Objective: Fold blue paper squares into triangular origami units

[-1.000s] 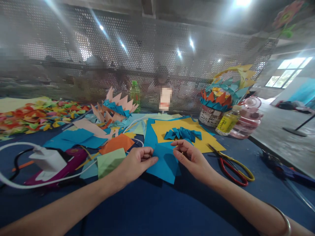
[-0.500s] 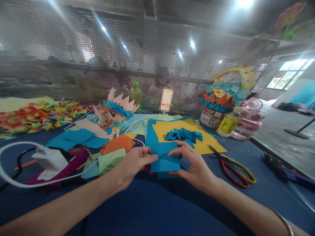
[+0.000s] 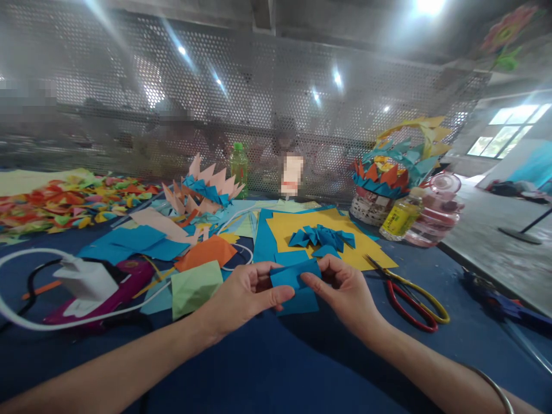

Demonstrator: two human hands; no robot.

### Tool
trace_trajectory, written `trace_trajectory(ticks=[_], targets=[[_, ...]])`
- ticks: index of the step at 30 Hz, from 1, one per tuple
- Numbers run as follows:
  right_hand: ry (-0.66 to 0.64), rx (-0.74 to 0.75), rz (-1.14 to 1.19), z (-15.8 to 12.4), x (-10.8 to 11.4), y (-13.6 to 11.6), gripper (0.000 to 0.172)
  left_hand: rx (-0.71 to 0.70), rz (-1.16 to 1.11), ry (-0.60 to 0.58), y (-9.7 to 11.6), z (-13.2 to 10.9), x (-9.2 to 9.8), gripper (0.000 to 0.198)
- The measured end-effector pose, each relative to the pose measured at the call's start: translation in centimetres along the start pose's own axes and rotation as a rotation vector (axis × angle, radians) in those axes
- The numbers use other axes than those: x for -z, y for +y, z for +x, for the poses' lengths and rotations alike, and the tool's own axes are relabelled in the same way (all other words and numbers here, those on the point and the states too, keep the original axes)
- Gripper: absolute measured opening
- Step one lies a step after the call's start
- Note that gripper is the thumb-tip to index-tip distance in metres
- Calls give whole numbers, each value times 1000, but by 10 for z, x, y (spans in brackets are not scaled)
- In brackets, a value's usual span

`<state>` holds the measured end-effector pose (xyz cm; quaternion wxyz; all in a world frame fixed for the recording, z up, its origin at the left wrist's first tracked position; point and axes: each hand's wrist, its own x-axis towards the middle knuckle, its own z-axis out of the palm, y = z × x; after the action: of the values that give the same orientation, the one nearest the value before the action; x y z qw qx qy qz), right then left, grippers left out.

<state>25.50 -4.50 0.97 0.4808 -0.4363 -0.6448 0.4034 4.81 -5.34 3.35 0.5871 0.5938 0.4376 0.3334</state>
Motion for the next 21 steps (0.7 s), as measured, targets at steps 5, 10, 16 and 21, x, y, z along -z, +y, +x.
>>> trace_trajectory(ticks=[5, 10, 16, 21], targets=[[19, 23, 38, -2, -4, -7, 33, -28, 5, 34, -7, 3, 0, 42], [44, 30, 49, -4, -6, -6, 36, -30, -2, 56, -10, 4, 1, 41], [35, 18, 61, -4, -6, -3, 35, -21, 5, 67, -10, 5, 2, 38], [5, -43, 96, -5, -7, -3, 37, -19, 2, 65, -7, 4, 0, 38]])
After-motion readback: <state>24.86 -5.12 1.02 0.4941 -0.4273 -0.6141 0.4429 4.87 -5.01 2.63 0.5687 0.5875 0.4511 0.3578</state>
